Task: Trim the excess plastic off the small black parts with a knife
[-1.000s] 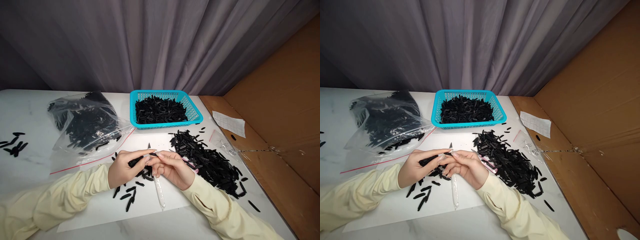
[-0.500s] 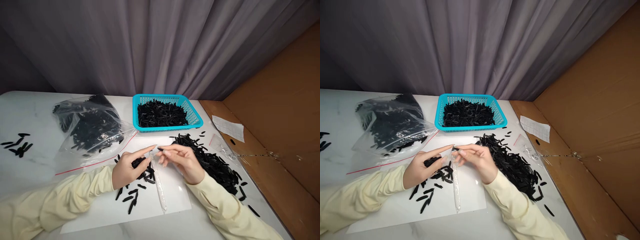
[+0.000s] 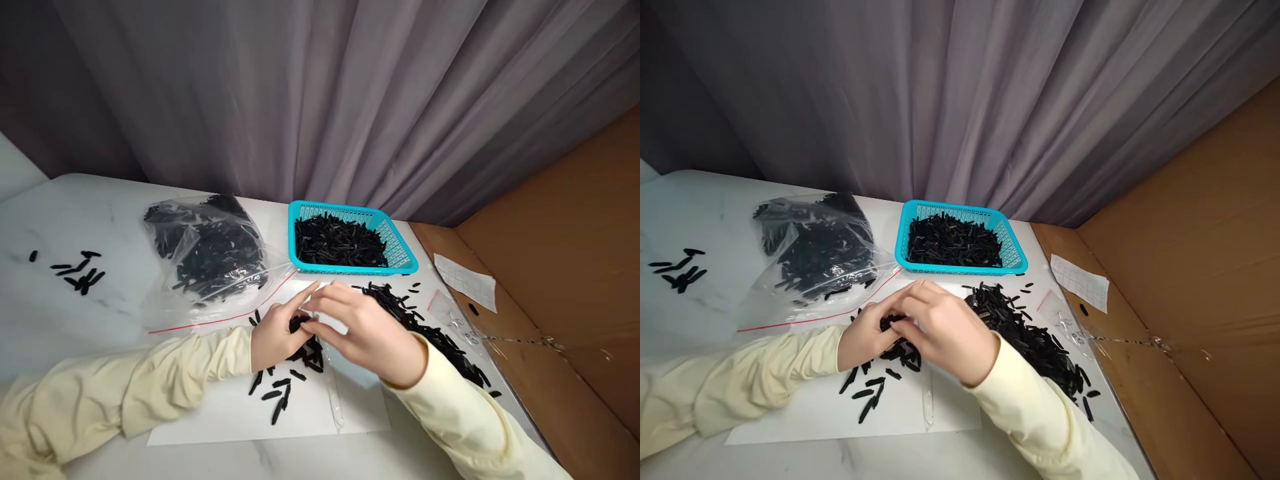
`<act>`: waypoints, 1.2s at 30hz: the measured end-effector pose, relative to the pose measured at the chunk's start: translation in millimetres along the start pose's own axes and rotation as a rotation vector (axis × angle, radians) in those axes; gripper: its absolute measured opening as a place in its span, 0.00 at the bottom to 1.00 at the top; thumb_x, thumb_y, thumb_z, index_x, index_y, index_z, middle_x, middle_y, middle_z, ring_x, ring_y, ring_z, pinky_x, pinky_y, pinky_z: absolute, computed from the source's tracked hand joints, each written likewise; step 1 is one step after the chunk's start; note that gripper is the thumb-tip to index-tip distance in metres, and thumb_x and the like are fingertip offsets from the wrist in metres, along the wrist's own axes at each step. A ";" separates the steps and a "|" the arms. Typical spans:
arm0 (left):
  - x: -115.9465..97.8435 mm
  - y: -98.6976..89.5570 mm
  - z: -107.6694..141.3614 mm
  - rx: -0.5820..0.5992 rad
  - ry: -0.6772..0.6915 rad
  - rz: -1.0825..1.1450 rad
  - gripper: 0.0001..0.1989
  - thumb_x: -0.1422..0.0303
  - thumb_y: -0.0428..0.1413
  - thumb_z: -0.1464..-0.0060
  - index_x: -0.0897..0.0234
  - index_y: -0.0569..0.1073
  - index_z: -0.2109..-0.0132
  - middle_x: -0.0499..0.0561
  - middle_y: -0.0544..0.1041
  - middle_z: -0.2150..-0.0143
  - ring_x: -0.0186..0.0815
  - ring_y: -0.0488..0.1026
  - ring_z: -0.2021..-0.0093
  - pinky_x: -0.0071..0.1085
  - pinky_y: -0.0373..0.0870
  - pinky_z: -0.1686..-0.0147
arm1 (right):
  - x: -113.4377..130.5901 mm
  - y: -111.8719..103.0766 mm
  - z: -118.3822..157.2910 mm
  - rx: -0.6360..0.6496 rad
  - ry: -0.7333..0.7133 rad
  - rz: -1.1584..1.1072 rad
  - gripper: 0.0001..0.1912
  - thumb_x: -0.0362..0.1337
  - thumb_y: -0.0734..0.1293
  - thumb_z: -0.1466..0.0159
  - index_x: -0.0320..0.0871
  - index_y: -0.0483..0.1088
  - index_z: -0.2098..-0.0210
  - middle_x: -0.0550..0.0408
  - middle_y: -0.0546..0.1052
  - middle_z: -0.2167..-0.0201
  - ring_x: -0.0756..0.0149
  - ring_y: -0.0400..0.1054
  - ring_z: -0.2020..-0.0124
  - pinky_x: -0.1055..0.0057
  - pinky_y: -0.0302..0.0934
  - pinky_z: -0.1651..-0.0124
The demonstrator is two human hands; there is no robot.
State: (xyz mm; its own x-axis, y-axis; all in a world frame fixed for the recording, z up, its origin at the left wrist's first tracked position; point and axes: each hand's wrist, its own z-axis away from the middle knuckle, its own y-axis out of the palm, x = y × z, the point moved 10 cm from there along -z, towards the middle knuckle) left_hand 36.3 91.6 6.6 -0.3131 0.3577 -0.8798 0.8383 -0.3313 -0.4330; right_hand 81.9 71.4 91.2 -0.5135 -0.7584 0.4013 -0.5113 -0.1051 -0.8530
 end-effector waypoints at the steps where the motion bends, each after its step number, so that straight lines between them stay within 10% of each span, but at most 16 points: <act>1: 0.9 0.6 -0.2 0.008 -0.003 -0.019 0.29 0.72 0.48 0.51 0.67 0.59 0.40 0.51 0.76 0.66 0.33 0.71 0.73 0.28 0.69 0.66 | 4.6 8.3 2.3 0.032 0.005 0.021 0.06 0.30 0.61 0.38 0.38 0.70 0.64 0.47 0.74 0.66 0.61 0.67 0.62 0.65 0.64 0.60; 7: 1.0 3.2 -1.5 0.016 -0.010 -0.015 0.25 0.75 0.48 0.52 0.66 0.64 0.44 0.52 0.75 0.55 0.36 0.74 0.61 0.31 0.67 0.55 | -3.8 19.7 5.5 0.029 0.039 0.011 0.09 0.25 0.58 0.39 0.37 0.69 0.66 0.46 0.74 0.67 0.60 0.68 0.64 0.65 0.65 0.61; 15: -3.4 4.0 -0.9 0.021 0.022 0.024 0.11 0.74 0.48 0.48 0.68 0.74 0.60 0.48 0.76 0.71 0.33 0.73 0.71 0.27 0.68 0.65 | -8.7 5.8 11.6 -0.011 0.104 -0.193 0.07 0.26 0.62 0.40 0.40 0.69 0.65 0.51 0.75 0.67 0.65 0.69 0.64 0.69 0.65 0.60; 25: 0.7 8.8 -0.7 0.082 0.005 0.072 0.32 0.79 0.47 0.57 0.68 0.59 0.42 0.54 0.72 0.50 0.37 0.69 0.50 0.29 0.64 0.50 | 4.0 25.8 9.3 0.032 0.042 -0.015 0.07 0.26 0.59 0.39 0.39 0.68 0.66 0.47 0.73 0.67 0.60 0.67 0.63 0.65 0.65 0.61; 29: -5.4 6.8 -0.3 0.065 0.021 0.067 0.25 0.77 0.48 0.54 0.67 0.63 0.46 0.51 0.75 0.60 0.35 0.72 0.59 0.29 0.67 0.56 | -3.6 12.4 7.1 -0.055 0.111 -0.174 0.07 0.26 0.60 0.40 0.39 0.69 0.66 0.50 0.74 0.69 0.65 0.67 0.67 0.68 0.65 0.62; 36: -4.8 5.4 1.4 0.042 -0.023 0.062 0.21 0.72 0.46 0.46 0.69 0.65 0.45 0.41 0.64 0.82 0.26 0.56 0.83 0.22 0.60 0.78 | -63.2 18.8 47.9 -0.295 0.645 -0.988 0.05 0.34 0.70 0.45 0.42 0.73 0.68 0.54 0.77 0.70 0.66 0.72 0.68 0.68 0.67 0.61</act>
State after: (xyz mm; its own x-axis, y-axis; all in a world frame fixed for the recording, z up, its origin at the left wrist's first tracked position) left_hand 41.7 86.9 8.2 -0.2717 0.3157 -0.9091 0.8369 -0.3890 -0.3852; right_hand 137.7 86.5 33.9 -0.0198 0.0339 0.9992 -0.9700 -0.2429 -0.0110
